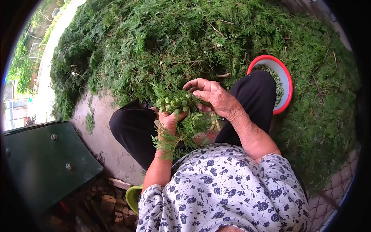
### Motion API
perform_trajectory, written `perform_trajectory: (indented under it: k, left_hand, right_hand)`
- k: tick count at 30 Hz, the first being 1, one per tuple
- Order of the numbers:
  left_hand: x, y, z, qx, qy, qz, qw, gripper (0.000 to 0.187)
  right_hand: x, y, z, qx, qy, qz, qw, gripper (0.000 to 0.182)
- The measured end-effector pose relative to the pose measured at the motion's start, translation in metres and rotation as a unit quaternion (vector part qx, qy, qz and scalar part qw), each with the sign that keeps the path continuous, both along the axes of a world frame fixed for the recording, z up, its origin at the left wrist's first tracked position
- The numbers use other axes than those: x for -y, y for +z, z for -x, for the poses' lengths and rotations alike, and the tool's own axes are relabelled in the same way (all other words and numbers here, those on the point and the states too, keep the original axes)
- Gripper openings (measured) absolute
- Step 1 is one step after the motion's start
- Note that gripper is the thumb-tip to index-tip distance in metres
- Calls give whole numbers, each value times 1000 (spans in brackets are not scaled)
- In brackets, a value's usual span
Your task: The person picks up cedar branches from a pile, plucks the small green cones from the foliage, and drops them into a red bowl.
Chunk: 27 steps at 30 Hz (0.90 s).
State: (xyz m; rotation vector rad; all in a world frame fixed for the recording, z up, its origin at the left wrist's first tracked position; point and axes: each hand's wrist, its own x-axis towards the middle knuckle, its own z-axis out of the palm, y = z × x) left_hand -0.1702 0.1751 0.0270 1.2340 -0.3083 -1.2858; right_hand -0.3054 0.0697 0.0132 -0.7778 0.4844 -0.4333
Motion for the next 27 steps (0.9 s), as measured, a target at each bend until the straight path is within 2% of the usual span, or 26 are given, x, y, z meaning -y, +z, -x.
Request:
perform_trajectory:
  k: [4,8,11,15,18,20,21,23,24,26,27]
  left_hand:
    - [-2,-12,-5,13,-1,-9,1000,25]
    - [-3,-19,-8,57,-12,-25,998,24]
    - [-4,-29,-12,-2,-22,32,999,26]
    - [-5,-19,-5,-14,-35,-6,999,22]
    - [-5,-12,-4,-65,-55,26,996,21]
    - [-5,-15,-5,-59,-53,31,996,21]
    - [-4,-19,-5,-54,-49,34,997,22]
    - [0,-21,-3,-30,-45,64,996,24]
    - [1,-18,1,-31,-46,65,996,24]
    - [3,-9,7,-3,24,3,1000,24]
    - [-1,-22,-2,-56,-3,87,995,24]
  right_hand:
    - [0,3,1,-23,30,25,999,22]
    - [-2,-5,1,-10,15,35,999,24]
    - [-4,-10,0,12,9,24,1000,28]
    - [-8,-8,-3,34,25,-11,999,32]
    - [-12,-17,-5,30,15,-37,999,30]
    - [-12,-18,-7,34,-52,25,998,24]
    - [-12,-16,-8,35,-52,27,998,24]
    - [-12,-11,-6,-80,-99,215,968,18]
    - [-12,-11,-5,-81,-101,216,968,18]
    - [-13,-9,-2,-178,-217,450,848,19]
    - [-9,-6,2,-185,-236,421,856,18]
